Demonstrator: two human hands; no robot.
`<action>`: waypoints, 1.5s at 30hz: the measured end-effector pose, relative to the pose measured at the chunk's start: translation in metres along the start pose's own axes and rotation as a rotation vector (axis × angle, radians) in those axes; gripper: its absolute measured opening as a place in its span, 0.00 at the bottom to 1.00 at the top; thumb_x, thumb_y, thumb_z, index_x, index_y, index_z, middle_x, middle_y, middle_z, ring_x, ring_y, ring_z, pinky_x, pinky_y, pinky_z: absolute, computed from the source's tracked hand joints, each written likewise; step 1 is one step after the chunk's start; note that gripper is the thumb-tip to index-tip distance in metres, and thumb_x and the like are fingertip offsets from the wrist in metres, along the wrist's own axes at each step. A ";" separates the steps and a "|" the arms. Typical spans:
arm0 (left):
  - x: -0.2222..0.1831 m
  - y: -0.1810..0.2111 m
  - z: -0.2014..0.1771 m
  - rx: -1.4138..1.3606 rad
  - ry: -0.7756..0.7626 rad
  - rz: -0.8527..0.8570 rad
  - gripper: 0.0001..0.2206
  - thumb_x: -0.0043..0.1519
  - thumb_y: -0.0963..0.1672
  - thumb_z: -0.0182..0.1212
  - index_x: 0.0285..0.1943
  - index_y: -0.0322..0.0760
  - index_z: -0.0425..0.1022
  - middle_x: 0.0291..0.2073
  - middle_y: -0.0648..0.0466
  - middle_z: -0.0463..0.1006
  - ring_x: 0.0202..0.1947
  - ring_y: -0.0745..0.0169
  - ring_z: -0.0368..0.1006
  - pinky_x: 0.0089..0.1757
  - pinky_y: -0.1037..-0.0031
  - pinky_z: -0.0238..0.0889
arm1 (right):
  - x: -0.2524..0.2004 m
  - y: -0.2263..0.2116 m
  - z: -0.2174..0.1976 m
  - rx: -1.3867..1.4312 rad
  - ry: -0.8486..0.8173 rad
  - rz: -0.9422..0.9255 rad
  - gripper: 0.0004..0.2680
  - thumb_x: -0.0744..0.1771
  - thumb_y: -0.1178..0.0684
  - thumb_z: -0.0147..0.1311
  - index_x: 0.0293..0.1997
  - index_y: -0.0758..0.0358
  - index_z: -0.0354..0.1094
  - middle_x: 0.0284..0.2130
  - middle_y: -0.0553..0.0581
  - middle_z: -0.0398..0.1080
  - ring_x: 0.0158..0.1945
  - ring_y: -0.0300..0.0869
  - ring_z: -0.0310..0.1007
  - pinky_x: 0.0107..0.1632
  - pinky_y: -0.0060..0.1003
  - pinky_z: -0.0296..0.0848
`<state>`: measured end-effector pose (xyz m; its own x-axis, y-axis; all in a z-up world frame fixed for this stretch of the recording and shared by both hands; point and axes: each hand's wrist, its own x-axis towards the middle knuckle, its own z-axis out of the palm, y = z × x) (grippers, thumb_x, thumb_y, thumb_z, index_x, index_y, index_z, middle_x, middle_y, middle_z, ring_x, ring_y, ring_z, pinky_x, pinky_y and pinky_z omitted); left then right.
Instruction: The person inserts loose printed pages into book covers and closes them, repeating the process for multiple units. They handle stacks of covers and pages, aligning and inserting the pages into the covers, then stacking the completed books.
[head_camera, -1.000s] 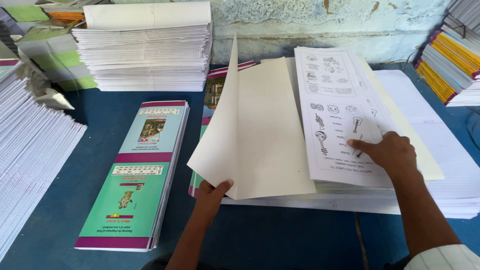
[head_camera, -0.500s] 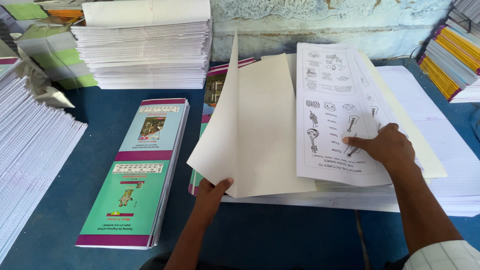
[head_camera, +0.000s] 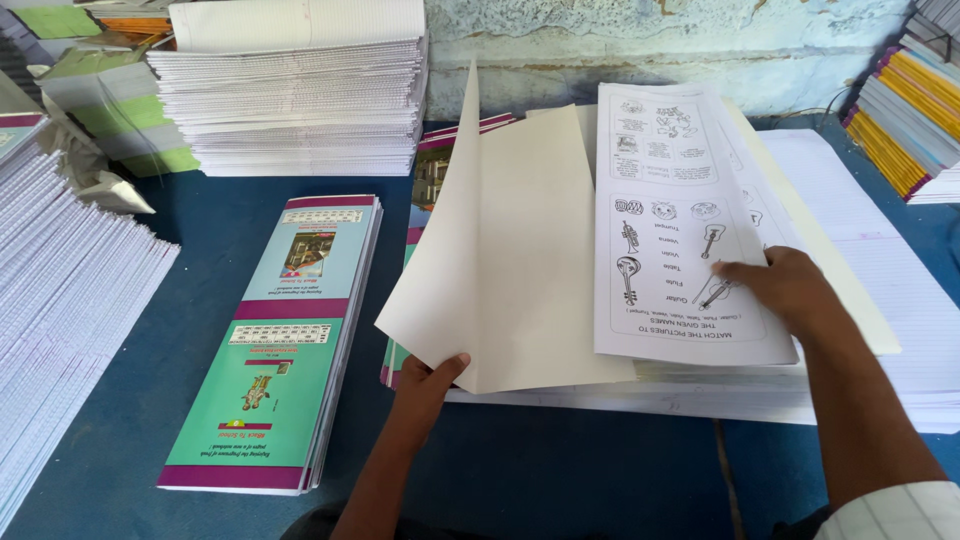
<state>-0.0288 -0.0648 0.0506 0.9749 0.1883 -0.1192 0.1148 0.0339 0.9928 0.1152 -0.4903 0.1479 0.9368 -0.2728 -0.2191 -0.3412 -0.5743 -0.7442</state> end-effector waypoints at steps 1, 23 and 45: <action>-0.001 0.000 0.000 -0.009 -0.001 0.001 0.17 0.58 0.46 0.64 0.47 0.25 0.79 0.33 0.43 0.82 0.36 0.58 0.79 0.40 0.67 0.72 | 0.001 -0.002 0.000 0.090 -0.054 0.073 0.23 0.63 0.49 0.63 0.56 0.82 0.67 0.38 0.77 0.77 0.34 0.58 0.81 0.37 0.46 0.80; -0.003 0.010 0.002 -0.003 -0.069 0.002 0.19 0.59 0.50 0.65 0.43 0.27 0.81 0.30 0.46 0.82 0.34 0.60 0.77 0.39 0.68 0.70 | -0.052 -0.047 0.040 0.307 -0.215 -0.028 0.19 0.67 0.57 0.54 0.66 0.67 0.60 0.50 0.70 0.74 0.49 0.53 0.79 0.49 0.47 0.81; -0.002 0.011 0.006 -0.008 -0.135 -0.008 0.29 0.56 0.55 0.65 0.59 0.31 0.76 0.42 0.45 0.84 0.45 0.56 0.79 0.48 0.65 0.71 | -0.068 -0.107 0.098 0.115 -0.388 -0.198 0.19 0.67 0.59 0.53 0.66 0.71 0.59 0.47 0.73 0.76 0.43 0.53 0.82 0.45 0.43 0.82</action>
<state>-0.0281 -0.0710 0.0623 0.9908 0.0541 -0.1241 0.1218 0.0432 0.9916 0.0961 -0.3343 0.1807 0.9504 0.1556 -0.2695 -0.1624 -0.4909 -0.8560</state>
